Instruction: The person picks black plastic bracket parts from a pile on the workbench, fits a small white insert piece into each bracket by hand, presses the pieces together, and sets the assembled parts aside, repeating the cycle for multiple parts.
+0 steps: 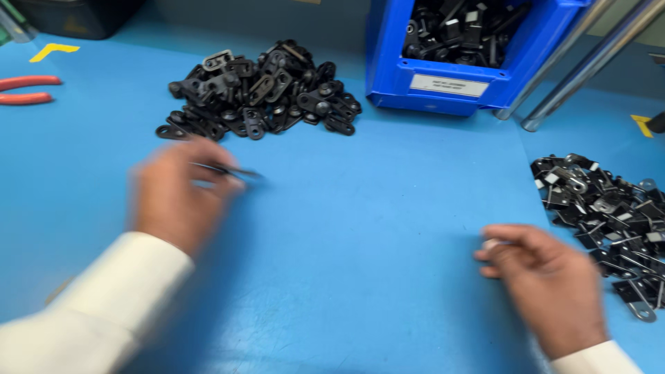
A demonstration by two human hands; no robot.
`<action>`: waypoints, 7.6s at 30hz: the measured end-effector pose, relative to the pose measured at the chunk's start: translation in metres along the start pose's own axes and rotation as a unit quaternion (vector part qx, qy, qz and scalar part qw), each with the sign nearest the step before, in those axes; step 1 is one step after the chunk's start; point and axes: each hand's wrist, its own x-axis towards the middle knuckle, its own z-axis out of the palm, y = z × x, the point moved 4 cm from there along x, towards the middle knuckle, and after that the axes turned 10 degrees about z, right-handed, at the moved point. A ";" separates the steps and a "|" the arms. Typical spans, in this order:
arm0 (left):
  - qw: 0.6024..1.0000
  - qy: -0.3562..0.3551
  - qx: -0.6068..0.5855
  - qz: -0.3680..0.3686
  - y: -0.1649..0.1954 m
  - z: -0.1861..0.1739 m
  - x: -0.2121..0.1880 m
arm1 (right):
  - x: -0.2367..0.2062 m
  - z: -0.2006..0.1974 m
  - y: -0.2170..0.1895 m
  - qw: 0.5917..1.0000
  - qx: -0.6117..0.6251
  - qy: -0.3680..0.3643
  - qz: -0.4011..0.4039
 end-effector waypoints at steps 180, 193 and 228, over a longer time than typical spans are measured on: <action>0.846 -0.209 -0.371 -0.322 0.156 0.099 -0.078 | -0.002 0.065 -0.033 0.862 0.118 -0.431 0.240; 0.813 -0.282 -0.371 -0.348 0.141 0.090 -0.069 | -0.025 0.069 -0.035 0.911 0.075 -0.335 0.229; 0.916 -0.323 -0.158 -0.179 0.147 0.072 -0.063 | -0.058 0.087 -0.034 0.957 0.104 -0.198 0.186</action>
